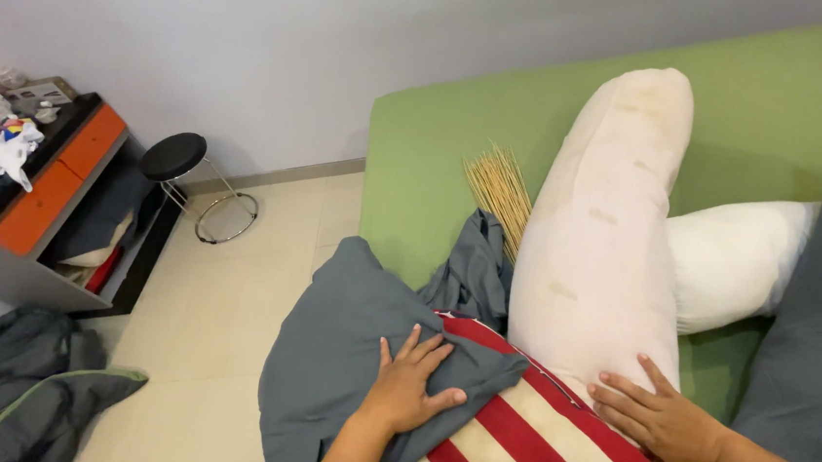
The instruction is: The person puts a gray pillowcase onto a pillow with an American flag pattern, then puts a gray pillowcase onto a long white body pillow. The person works by hand, pulling the fabric over the pillows and smoothing it.
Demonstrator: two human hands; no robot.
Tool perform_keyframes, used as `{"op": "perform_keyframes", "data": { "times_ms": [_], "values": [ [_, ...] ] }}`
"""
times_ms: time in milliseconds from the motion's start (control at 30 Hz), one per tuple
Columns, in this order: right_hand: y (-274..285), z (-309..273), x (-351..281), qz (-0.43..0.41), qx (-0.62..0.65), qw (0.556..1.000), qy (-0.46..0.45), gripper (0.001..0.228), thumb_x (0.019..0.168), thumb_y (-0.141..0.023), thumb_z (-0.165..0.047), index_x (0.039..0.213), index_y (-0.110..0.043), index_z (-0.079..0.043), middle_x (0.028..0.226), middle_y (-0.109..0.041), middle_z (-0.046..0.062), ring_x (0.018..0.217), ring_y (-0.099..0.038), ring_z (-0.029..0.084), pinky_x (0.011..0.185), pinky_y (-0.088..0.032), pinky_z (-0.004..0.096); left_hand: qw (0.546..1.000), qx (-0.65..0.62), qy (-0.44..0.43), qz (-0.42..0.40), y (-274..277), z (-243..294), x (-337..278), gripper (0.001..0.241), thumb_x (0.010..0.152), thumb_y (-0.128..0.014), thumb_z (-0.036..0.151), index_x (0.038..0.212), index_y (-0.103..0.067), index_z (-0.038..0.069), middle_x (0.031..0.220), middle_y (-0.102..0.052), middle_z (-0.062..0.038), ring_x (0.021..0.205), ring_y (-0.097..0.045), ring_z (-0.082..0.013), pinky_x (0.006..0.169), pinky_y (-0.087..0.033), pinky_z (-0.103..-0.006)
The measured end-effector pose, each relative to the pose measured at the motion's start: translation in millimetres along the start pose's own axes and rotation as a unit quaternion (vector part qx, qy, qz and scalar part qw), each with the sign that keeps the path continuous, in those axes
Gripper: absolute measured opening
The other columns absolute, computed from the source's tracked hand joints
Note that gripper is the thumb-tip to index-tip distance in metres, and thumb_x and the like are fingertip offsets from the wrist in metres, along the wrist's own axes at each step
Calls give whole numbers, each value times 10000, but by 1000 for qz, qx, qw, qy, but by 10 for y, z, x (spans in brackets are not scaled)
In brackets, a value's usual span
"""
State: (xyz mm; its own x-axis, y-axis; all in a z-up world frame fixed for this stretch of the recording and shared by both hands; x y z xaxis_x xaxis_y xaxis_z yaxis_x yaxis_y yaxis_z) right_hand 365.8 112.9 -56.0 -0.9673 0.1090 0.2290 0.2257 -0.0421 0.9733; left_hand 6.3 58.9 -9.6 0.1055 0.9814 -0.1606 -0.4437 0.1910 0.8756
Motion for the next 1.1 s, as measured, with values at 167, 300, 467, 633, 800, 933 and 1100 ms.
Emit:
{"op": "perform_keyframes", "data": {
  "times_ms": [167, 300, 467, 633, 800, 933, 1100],
  "values": [
    [-201, 822, -188, -57, -154, 977, -135, 491, 770, -605, -261, 1233, -574, -101, 1516, -473, 108, 1461, -349, 281, 1083, -94, 824, 995, 75, -46, -57, -75, 342, 427, 1304, 546, -817, 733, 1581, -308, 126, 1670, -258, -91, 1557, -61, -353, 1103, 92, -765],
    [28, 1347, -165, -219, -245, 872, -362, 418, 893, -543, -304, 1306, -581, -255, 1441, -530, -36, 1396, -417, 178, 1179, -210, 736, 983, 127, -92, -94, -361, 491, 638, 1295, 483, -846, 721, 1542, -414, 115, 1487, -499, -168, 1421, -401, -352, 1135, 22, -770],
    [272, 1081, 412, -250, -194, 857, -408, 304, 946, -548, -254, 1233, -644, -223, 1333, -590, -27, 1296, -579, 227, 1091, -451, 510, 978, 156, -124, -61, -718, 298, 728, 690, 724, -797, 633, 1151, -717, 98, 1081, -728, -152, 1113, -643, -345, 1058, -358, -488],
    [316, 265, 1095, -92, 215, 876, -421, 508, 889, -688, -441, 1318, -629, -176, 1327, -649, 44, 1230, -665, 278, 1037, -534, 359, 975, 11, -176, 136, -172, 205, 71, 185, 750, -768, 205, 929, -765, 157, 945, -742, -64, 971, -675, -280, 885, -410, -438],
    [-55, -660, 1752, -29, 434, 801, -412, 1125, 586, -925, -337, 1549, -370, -169, 1231, -740, 126, 1128, -730, 245, 991, -543, 341, 922, -51, -158, 350, 714, 35, -454, 213, 671, -711, 26, 866, -734, 110, 835, -716, -57, 872, -663, -290, 877, -425, -416],
    [498, -811, 2130, 117, 400, 803, -427, 929, 642, -868, -237, 1495, -507, -160, 1050, -788, 152, 961, -783, 314, 848, -601, 391, 854, -127, -212, 458, 1221, 178, -718, 254, 662, -671, -18, 890, -713, 87, 845, -690, -99, 867, -636, -312, 842, -441, -394],
    [2531, -1412, 2294, 433, -103, 880, -167, 508, 669, -729, -86, 1176, -712, -79, 796, -620, 91, 693, -626, 301, 635, -498, 404, 733, -238, -338, 541, 2141, 654, -1559, 274, 732, -839, 28, 983, -743, 77, 829, -583, -54, 820, -569, -242, 791, -480, -352]
  ]
}}
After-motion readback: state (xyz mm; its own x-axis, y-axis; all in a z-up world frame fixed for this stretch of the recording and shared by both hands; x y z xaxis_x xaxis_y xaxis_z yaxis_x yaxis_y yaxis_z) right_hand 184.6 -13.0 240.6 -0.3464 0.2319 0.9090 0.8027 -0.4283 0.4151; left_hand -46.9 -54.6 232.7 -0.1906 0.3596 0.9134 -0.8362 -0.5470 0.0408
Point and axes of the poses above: each hand's wrist, its own x-axis towards the middle knuckle, its own y-axis out of the back of the hand, z = x × y, the point moved 6 cm from there along x, towards the middle knuckle
